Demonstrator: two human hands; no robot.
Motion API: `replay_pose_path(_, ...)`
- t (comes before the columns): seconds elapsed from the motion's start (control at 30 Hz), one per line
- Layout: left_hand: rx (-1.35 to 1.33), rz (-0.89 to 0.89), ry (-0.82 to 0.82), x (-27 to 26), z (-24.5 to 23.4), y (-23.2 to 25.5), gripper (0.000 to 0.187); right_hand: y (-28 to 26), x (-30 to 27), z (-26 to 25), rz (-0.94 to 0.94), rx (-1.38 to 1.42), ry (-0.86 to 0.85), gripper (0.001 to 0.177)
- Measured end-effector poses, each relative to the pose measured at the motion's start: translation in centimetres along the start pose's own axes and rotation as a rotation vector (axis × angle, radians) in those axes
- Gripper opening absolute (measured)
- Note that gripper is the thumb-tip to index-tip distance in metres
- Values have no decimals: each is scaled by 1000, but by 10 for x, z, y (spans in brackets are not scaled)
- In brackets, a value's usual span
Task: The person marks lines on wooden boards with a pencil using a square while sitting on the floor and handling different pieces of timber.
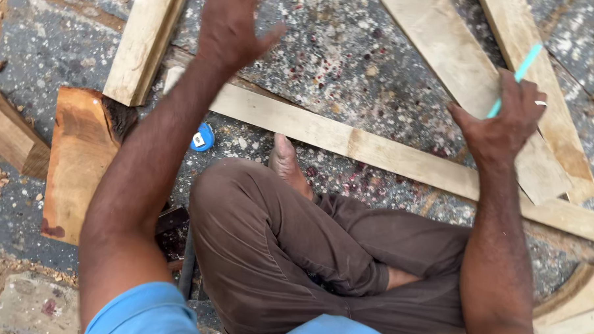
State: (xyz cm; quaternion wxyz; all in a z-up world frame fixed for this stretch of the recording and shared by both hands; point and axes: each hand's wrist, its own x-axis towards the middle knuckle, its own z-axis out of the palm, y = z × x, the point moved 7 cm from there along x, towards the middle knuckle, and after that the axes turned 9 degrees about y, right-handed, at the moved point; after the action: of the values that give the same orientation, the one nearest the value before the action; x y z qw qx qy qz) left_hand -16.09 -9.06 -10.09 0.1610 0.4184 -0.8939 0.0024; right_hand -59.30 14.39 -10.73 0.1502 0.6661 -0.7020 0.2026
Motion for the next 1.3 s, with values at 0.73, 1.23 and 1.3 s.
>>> replay_pose_path(0.73,-47,281,-703,-32,4,209,86,-3,-10,-75,53,-61,76,86)
replay_pose_path(1.23,89,-57,-455,-15,-26,69,97,123,-56,-135,358,-50,308,91)
replay_pose_path(1.3,11,58,-356,12,-22,114,87,128,-59,-145,413,-73,317,94)
